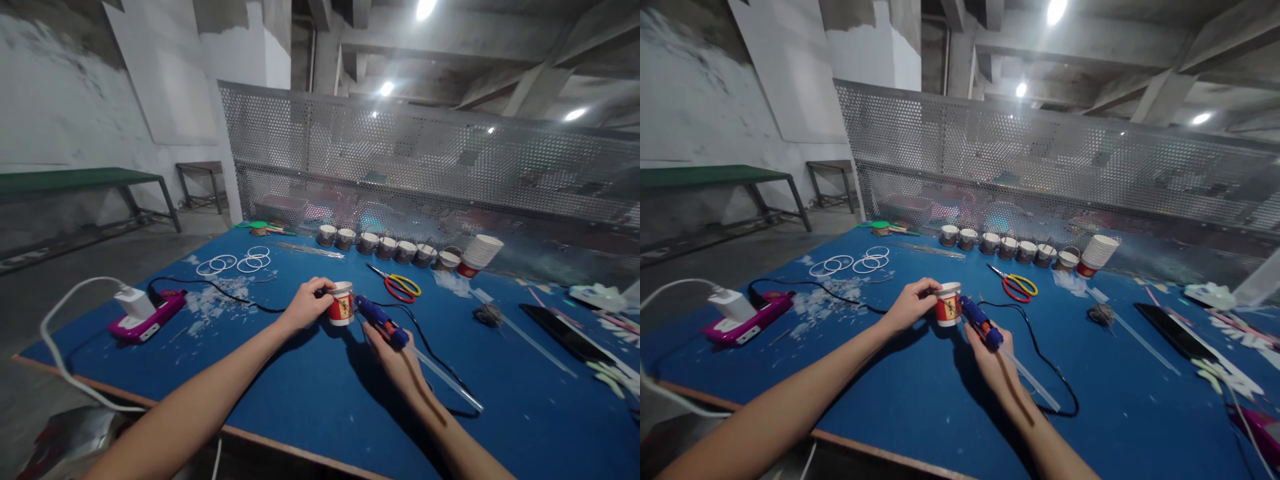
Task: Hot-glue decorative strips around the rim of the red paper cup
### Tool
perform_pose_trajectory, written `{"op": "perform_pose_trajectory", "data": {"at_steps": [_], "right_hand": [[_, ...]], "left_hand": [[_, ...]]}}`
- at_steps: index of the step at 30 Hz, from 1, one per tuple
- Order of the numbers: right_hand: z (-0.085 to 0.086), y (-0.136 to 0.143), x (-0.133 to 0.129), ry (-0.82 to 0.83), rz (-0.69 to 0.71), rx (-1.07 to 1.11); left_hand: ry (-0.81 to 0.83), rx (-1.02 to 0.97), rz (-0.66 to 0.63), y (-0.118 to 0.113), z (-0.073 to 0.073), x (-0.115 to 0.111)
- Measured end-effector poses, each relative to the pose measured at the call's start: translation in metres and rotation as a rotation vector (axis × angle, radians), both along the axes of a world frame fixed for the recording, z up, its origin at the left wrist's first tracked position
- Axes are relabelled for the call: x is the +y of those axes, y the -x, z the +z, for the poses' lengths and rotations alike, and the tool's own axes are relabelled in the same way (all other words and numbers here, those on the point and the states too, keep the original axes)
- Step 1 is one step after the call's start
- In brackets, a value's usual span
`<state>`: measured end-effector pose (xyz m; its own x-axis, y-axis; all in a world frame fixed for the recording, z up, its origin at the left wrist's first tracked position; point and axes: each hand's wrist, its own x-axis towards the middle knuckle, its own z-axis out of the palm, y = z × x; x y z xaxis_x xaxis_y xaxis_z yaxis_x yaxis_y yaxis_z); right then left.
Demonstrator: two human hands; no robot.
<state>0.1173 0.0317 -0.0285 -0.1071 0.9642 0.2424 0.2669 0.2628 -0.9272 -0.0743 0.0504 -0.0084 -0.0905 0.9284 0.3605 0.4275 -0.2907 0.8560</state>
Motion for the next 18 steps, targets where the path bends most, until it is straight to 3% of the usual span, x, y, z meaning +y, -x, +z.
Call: {"op": "perform_pose_trajectory", "data": {"at_steps": [6,13,18], "right_hand": [[-0.0035,0.0014,-0.0025,-0.046,0.049,-0.009],[-0.0003,-0.0005,0.0002,-0.018,-0.009,-0.005],[-0.0075,0.0029,-0.0018,-0.069,0.026,-0.013]], "left_hand": [[-0.005,0.014,0.01,0.0006,0.0,0.0001],[-0.023,0.018,0.017,0.0006,-0.002,0.0009],[-0.025,0.049,0.009,-0.0002,-0.0042,0.0005]]}}
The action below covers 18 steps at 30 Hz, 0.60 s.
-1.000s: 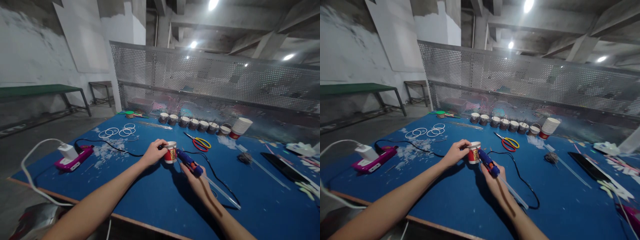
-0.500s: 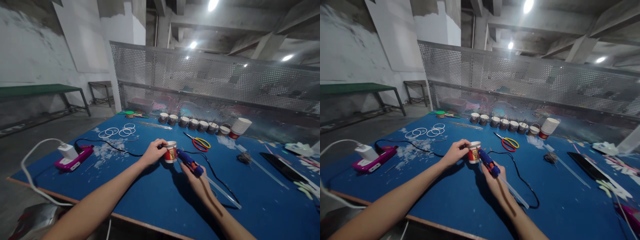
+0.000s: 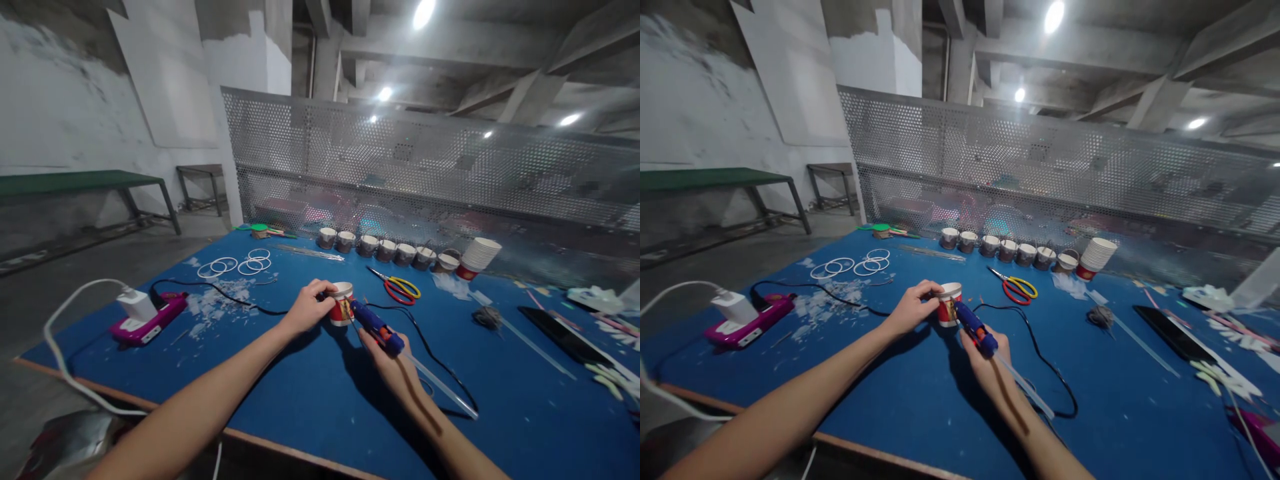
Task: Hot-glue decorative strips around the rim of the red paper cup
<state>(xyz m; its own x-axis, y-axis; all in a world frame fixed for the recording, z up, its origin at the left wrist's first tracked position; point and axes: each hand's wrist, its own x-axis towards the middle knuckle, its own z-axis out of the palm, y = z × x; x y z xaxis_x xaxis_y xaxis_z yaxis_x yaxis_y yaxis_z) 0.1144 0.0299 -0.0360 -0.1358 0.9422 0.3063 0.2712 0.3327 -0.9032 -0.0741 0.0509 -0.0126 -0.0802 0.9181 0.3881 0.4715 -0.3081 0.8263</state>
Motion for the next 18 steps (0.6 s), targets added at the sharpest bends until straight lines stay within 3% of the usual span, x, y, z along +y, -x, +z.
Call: {"op": "perform_pose_trajectory", "data": {"at_steps": [18], "right_hand": [[-0.0017,-0.0007,0.0022,-0.062,-0.011,-0.046]], "left_hand": [[-0.016,0.025,0.012,0.0007,-0.002,0.0013]]}}
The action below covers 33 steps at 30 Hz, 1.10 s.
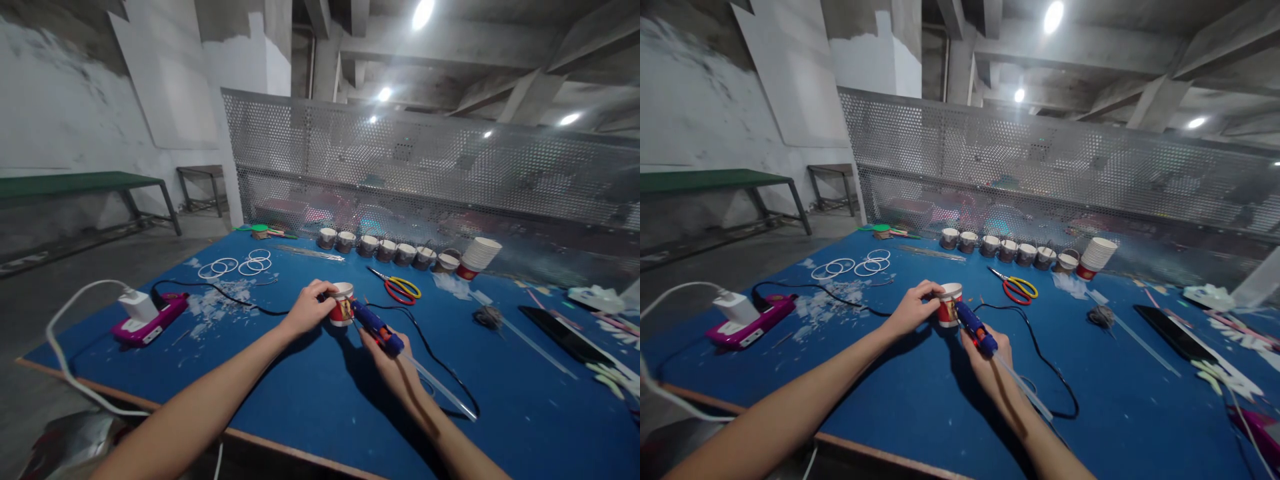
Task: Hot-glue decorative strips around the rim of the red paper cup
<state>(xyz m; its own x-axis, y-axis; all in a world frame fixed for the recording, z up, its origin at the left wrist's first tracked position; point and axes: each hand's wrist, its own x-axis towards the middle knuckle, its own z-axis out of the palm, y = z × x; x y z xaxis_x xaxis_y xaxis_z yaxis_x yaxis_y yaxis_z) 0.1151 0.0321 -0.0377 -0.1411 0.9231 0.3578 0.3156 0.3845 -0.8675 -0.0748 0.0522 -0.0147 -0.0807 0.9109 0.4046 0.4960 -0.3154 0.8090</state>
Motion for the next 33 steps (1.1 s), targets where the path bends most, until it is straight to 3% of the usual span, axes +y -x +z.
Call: {"op": "perform_pose_trajectory", "data": {"at_steps": [7,20,33], "right_hand": [[0.013,-0.002,-0.003,0.09,-0.063,0.064],[-0.004,0.005,0.005,-0.138,-0.07,0.097],[-0.018,0.004,0.011,-0.168,-0.074,0.07]], "left_hand": [[0.043,-0.128,-0.007,0.0,0.003,0.0],[0.098,-0.079,-0.101,-0.016,-0.002,-0.008],[0.116,-0.01,-0.12,-0.025,-0.001,-0.016]]}}
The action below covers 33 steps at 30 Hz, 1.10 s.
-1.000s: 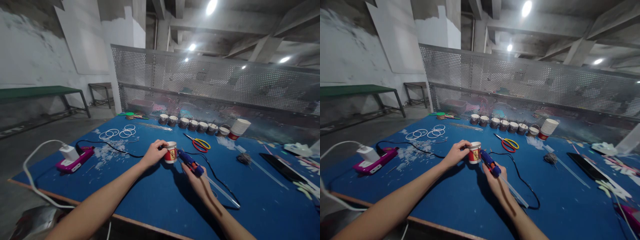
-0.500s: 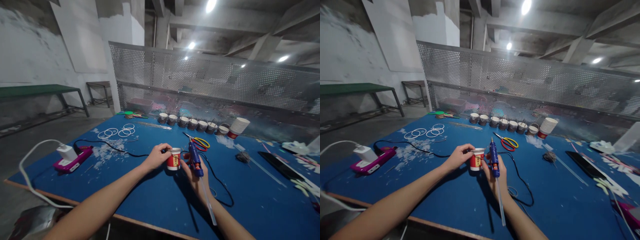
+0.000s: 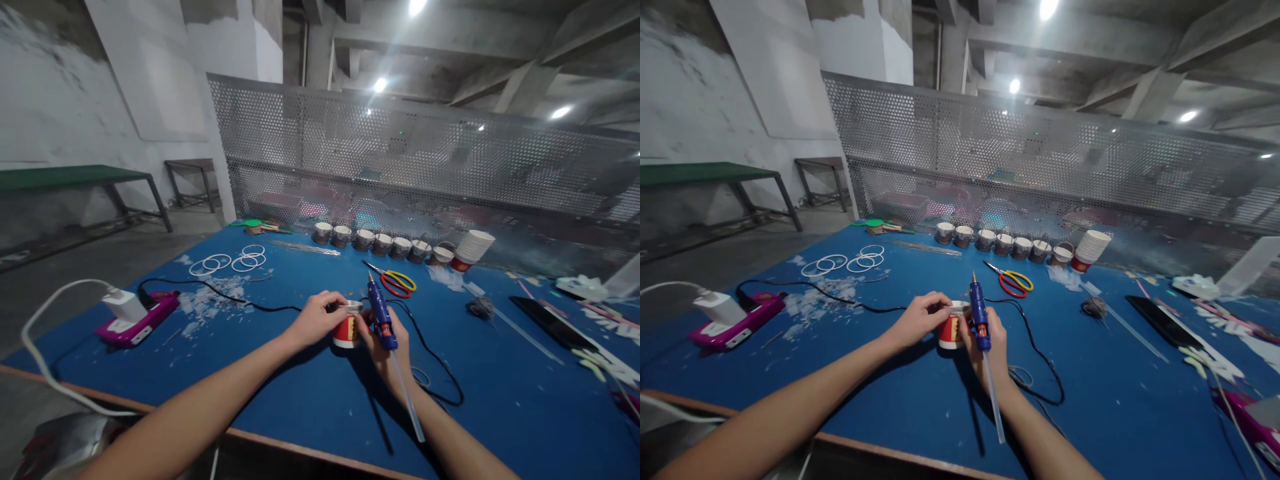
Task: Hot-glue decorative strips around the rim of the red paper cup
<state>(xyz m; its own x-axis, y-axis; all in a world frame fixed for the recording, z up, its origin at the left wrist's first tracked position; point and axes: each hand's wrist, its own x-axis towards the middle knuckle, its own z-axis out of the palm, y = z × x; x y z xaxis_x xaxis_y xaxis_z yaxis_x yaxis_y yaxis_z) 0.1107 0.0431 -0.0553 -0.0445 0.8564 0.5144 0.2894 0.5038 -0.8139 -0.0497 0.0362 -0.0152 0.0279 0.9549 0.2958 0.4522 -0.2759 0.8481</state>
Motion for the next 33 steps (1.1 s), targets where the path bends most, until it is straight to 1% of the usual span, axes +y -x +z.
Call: {"op": "perform_pose_trajectory", "data": {"at_steps": [4,8,15,23,30,33], "right_hand": [[0.0049,0.0011,-0.0014,-0.02,-0.023,0.052],[0.0084,0.0014,-0.0018,-0.04,-0.042,0.05],[0.0054,0.0012,-0.0001,-0.031,-0.049,0.039],[0.0097,0.0016,-0.0021,0.002,-0.043,0.055],[0.0058,0.0006,0.0,0.015,-0.048,0.051],[0.007,0.0008,-0.0003,0.021,-0.05,0.058]], "left_hand": [[0.006,0.059,-0.027,-0.0001,0.001,-0.0013],[0.016,0.071,-0.037,0.0,0.0013,-0.0014],[-0.004,0.051,-0.046,0.0011,0.0008,-0.0007],[-0.048,0.049,-0.057,0.0019,0.0017,-0.0011],[-0.072,0.04,-0.071,0.0031,0.0016,-0.0009],[-0.065,0.022,-0.084,0.0043,0.002,-0.0006]]}}
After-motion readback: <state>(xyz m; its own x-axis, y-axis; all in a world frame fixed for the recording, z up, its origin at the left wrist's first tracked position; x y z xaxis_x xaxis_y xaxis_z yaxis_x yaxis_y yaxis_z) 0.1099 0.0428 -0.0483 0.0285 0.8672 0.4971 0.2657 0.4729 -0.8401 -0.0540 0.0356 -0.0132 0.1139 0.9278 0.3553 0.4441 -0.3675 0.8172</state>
